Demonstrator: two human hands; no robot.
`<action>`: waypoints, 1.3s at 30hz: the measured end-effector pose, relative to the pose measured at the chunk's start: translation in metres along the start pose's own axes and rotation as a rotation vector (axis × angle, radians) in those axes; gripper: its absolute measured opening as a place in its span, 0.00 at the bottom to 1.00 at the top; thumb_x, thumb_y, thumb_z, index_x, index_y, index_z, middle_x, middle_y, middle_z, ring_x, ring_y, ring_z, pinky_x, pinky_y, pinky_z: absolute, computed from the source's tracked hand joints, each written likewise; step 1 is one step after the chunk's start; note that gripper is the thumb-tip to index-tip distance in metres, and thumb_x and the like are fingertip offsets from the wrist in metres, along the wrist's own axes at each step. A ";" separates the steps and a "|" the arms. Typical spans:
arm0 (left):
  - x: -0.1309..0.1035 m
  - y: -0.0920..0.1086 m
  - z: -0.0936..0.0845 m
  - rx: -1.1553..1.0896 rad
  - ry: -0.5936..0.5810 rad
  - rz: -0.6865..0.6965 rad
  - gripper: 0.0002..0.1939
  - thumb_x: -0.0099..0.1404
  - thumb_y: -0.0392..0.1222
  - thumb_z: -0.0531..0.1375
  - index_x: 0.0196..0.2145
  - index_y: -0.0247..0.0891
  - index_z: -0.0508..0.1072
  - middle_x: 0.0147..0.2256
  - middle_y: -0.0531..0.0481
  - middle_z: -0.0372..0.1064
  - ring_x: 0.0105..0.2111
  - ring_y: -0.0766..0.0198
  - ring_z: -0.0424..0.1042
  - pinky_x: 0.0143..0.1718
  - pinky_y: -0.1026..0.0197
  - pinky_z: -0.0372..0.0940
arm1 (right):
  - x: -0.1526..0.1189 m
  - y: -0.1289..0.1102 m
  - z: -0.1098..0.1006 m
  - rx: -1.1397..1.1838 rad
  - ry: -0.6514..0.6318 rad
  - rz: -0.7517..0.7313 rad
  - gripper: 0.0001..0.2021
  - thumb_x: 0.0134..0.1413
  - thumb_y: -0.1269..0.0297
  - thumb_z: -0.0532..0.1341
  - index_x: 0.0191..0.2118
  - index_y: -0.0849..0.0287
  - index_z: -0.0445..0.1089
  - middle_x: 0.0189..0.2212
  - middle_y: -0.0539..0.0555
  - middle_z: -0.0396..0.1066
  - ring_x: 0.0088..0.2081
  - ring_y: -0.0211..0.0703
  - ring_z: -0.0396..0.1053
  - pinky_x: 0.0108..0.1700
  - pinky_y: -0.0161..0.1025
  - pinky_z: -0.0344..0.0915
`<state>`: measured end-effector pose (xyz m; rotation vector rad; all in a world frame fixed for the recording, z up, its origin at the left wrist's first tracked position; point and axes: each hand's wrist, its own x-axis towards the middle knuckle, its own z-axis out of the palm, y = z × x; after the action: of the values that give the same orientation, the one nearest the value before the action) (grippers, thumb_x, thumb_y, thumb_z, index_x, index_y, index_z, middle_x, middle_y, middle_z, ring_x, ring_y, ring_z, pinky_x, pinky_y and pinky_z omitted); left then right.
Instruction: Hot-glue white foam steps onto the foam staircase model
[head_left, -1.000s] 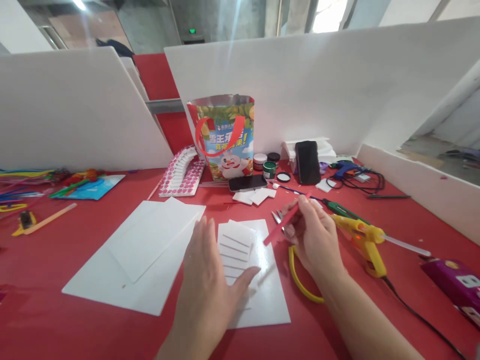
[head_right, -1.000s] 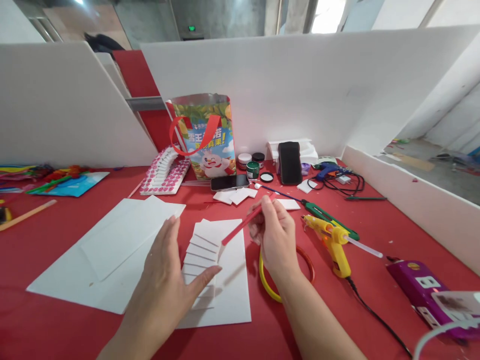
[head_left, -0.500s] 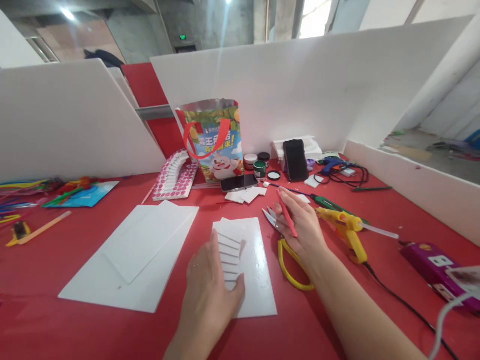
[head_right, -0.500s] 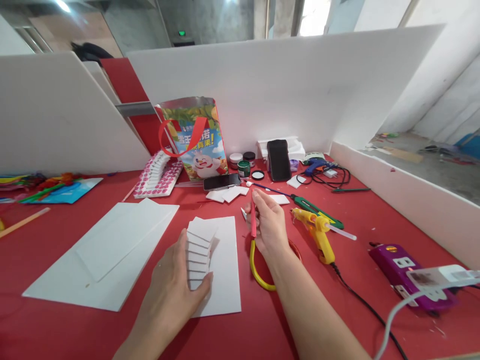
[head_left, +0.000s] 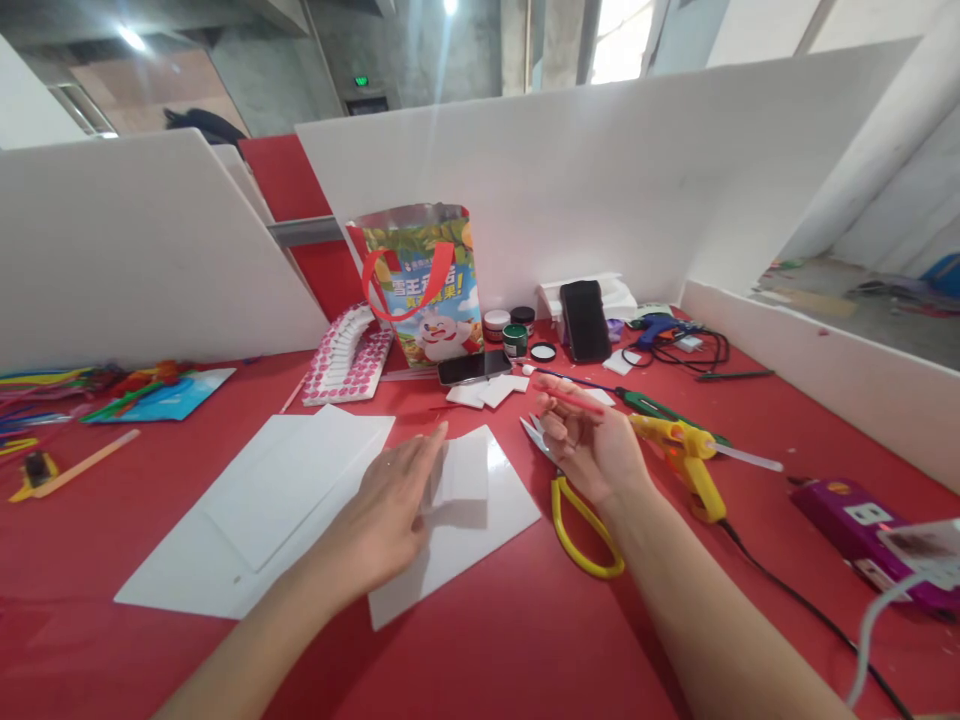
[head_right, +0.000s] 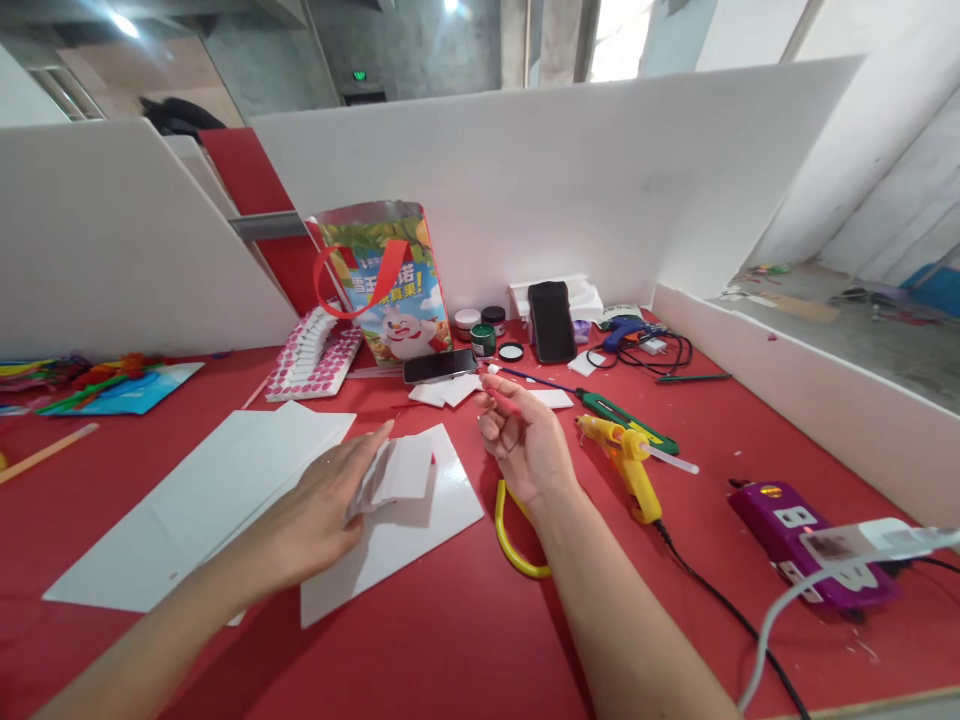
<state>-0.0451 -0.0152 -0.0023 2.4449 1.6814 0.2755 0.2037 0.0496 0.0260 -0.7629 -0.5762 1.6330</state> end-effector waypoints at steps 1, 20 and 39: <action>0.004 -0.004 -0.002 0.010 -0.006 0.012 0.50 0.56 0.26 0.53 0.73 0.43 0.41 0.69 0.37 0.55 0.68 0.45 0.55 0.63 0.36 0.58 | 0.000 0.000 0.000 -0.002 0.003 0.001 0.14 0.37 0.70 0.65 0.36 0.62 0.74 0.27 0.49 0.72 0.18 0.27 0.57 0.14 0.26 0.48; 0.070 -0.032 0.000 0.072 -0.040 0.443 0.55 0.47 0.13 0.41 0.71 0.45 0.50 0.71 0.49 0.51 0.72 0.61 0.43 0.70 0.40 0.41 | -0.008 0.020 0.002 -0.557 -0.078 -0.236 0.14 0.50 0.57 0.69 0.24 0.59 0.69 0.16 0.44 0.60 0.18 0.31 0.55 0.20 0.31 0.49; -0.006 0.032 0.023 -0.991 0.270 -0.390 0.09 0.60 0.46 0.65 0.34 0.40 0.82 0.32 0.50 0.78 0.31 0.61 0.73 0.35 0.61 0.68 | -0.023 0.050 0.020 -1.256 -0.485 -0.352 0.08 0.60 0.64 0.63 0.30 0.59 0.70 0.22 0.47 0.68 0.23 0.34 0.61 0.26 0.33 0.54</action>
<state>-0.0123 -0.0329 -0.0174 1.3758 1.5141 1.0968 0.1581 0.0180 0.0072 -1.0340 -2.0480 0.9803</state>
